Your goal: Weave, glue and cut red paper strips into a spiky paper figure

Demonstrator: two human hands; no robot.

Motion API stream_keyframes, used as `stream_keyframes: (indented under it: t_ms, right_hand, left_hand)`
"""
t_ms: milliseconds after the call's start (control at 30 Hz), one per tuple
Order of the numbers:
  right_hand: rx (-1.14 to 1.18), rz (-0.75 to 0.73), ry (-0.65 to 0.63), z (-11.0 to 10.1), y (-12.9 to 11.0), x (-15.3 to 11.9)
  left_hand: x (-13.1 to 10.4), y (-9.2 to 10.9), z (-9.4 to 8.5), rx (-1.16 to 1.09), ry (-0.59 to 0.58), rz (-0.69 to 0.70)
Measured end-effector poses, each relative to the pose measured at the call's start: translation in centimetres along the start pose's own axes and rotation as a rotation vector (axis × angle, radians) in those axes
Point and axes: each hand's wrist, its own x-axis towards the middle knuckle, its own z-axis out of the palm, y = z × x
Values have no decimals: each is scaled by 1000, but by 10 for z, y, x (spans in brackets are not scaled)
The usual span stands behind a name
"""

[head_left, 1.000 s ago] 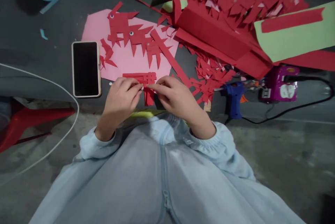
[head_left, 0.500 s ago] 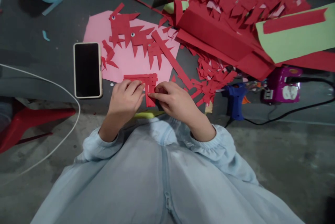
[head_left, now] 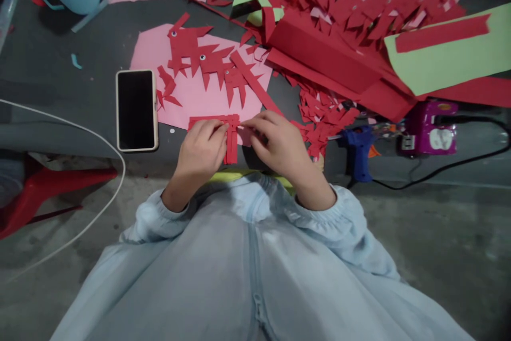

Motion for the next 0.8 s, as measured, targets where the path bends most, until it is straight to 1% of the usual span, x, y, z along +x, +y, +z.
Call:
stream_keyframes:
  t_ms: [100,200,300,400,500,633,700,800]
  right_hand:
    - [-95,82,30,3,-1,9]
    - [-122,87,20,10,-3,15]
    - [-109,109,8,14,-6,18]
    - [-52,142,9,14,-7,20]
    - [84,185,28,13,-7,22]
    - [348,237,31,15,-8,22]
    - [496,233,32,19,-9,21]
    - [693,181,27,26,-11,18]
  left_hand:
    - [1,3,5,13,44,-25]
    - [2,5,12,-2,72,-77]
    - [4,6,16,-28,60,-124]
    - [7,5,17,-68,30,-169]
    - [11,5,15,-120,0,-210]
    - [15,6,9,-209,-25,-296]
    - [15,6,7,-270,-15,-345]
    - [13,6,6,-391,30,-418]
